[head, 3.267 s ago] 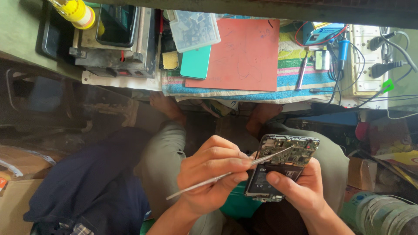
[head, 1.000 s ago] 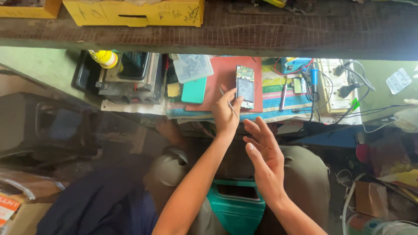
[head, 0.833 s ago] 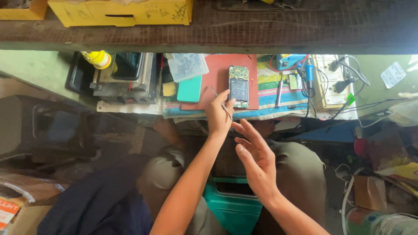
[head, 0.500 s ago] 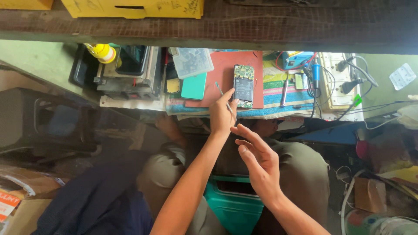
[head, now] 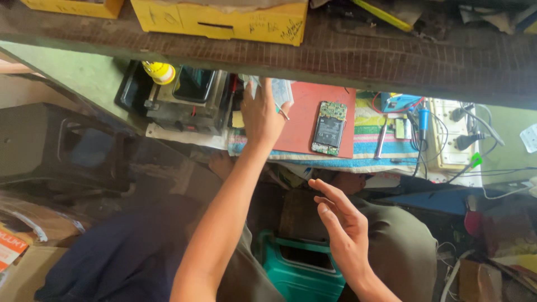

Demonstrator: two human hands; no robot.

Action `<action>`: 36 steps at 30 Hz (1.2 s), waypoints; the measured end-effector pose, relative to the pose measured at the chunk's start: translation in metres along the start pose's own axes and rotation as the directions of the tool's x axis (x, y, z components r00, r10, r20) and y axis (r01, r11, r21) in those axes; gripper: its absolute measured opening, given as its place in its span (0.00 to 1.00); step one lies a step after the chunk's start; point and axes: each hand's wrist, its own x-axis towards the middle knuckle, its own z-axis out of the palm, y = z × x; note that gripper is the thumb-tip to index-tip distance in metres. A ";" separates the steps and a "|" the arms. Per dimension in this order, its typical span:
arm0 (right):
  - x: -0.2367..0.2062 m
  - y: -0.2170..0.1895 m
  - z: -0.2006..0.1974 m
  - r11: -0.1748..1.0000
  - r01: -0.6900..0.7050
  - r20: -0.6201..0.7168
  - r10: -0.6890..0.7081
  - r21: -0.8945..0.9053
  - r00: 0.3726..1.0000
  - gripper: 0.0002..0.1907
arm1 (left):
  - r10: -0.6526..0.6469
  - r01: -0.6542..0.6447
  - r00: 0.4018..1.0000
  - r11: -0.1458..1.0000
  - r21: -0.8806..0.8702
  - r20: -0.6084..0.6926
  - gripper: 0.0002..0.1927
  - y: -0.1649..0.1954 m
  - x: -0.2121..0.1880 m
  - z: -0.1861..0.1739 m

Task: The person uses a metal spudger to pry and disconnect internal components of a disassembled smartphone, then wipes the camera module of a separate teal phone with a cotton swab. The person handles the phone chassis, battery, and circuit board while working at a cluttered bench.

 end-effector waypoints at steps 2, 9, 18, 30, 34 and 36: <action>0.006 -0.001 0.001 1.000 -0.017 -0.017 0.017 0.011 1.000 0.22 | -0.001 0.002 0.998 1.000 -0.015 0.058 0.58 -0.009 0.007 0.000; 0.020 -0.001 0.011 0.998 -0.056 -0.039 0.058 0.039 0.998 0.23 | -0.268 0.283 0.930 0.959 -0.026 0.251 0.69 -0.011 0.020 -0.004; 0.017 0.007 0.024 0.999 -0.040 0.005 0.040 0.017 0.999 0.22 | -0.203 0.194 0.978 0.971 0.138 0.057 0.58 0.000 0.025 0.000; 0.029 0.015 0.005 0.980 -0.113 -0.136 0.136 0.165 0.981 0.24 | 0.063 -0.062 0.998 0.980 -0.189 0.002 0.57 0.007 0.006 -0.025; 0.034 0.011 -0.009 0.872 -0.134 -0.094 0.201 0.471 0.975 0.29 | 0.270 -0.112 0.943 0.807 -0.580 0.193 0.64 0.020 -0.032 -0.089; 0.027 0.011 -0.014 0.812 -0.151 -0.048 0.215 0.564 0.976 0.33 | 0.366 -0.077 0.884 0.726 -0.683 0.289 0.66 0.023 -0.055 -0.120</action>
